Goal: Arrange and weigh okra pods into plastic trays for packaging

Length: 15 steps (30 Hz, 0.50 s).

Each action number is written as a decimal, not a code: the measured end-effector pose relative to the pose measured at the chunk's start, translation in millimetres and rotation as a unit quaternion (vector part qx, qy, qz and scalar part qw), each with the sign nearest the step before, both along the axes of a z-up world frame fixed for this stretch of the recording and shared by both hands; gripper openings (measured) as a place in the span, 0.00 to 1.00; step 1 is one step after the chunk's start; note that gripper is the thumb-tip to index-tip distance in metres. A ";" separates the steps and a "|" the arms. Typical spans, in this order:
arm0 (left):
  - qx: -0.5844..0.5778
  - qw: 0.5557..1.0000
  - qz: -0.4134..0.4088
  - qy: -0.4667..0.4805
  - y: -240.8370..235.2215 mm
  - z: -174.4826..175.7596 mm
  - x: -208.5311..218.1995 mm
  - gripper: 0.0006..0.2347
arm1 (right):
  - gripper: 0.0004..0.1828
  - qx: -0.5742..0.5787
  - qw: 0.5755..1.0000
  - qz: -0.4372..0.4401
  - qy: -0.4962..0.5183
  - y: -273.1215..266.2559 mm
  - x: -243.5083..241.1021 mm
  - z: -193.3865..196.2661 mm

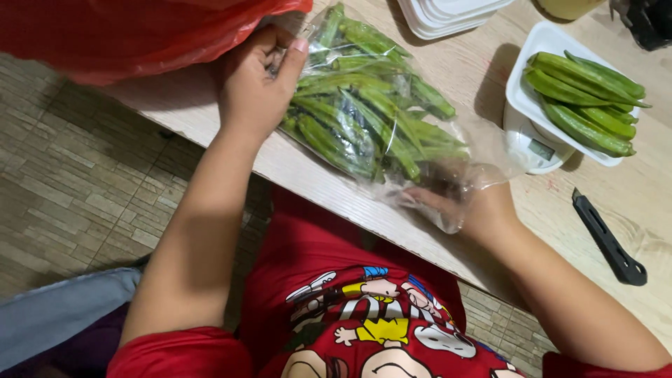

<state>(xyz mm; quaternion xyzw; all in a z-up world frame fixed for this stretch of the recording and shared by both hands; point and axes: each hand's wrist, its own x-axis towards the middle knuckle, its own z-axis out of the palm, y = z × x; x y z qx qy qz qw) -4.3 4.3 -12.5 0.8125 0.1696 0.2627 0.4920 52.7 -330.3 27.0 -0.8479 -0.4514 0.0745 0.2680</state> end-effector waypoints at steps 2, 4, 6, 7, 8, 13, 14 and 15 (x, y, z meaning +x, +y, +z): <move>0.005 1.000 -0.007 0.000 -0.1 0.1 -1.0 0.10 | 0.28 -0.015 0.997 -0.010 -0.072 -1.0 -2.5 -7.2; 0.020 1.000 0.010 0.019 0.4 -2.7 0.8 0.13 | 0.22 0.021 0.998 -0.057 0.006 0.4 -5.7 -5.2; 0.038 0.999 0.004 -0.008 2.1 -4.2 1.1 0.12 | 0.18 0.038 0.997 -0.074 -0.006 -5.8 -2.3 4.4; 0.055 0.998 -0.001 -0.035 2.1 -4.9 2.1 0.12 | 0.15 0.055 0.994 -0.089 -0.017 -9.8 -0.3 9.5; 0.054 0.998 -0.006 -0.037 5.1 -11.4 2.9 0.12 | 0.15 0.055 0.994 -0.094 -0.019 -21.7 2.5 6.8; -0.018 0.996 0.029 0.086 9.1 -21.8 11.1 0.16 | 0.14 0.341 0.876 -0.260 0.219 -68.3 7.1 4.4; -0.019 0.997 0.010 0.079 9.6 -25.0 10.2 0.16 | 0.14 0.345 0.873 -0.275 0.206 -73.1 4.9 7.5; -0.002 0.998 0.014 0.066 10.8 -28.6 10.1 0.16 | 0.12 0.396 0.841 -0.276 0.246 -77.6 3.0 10.2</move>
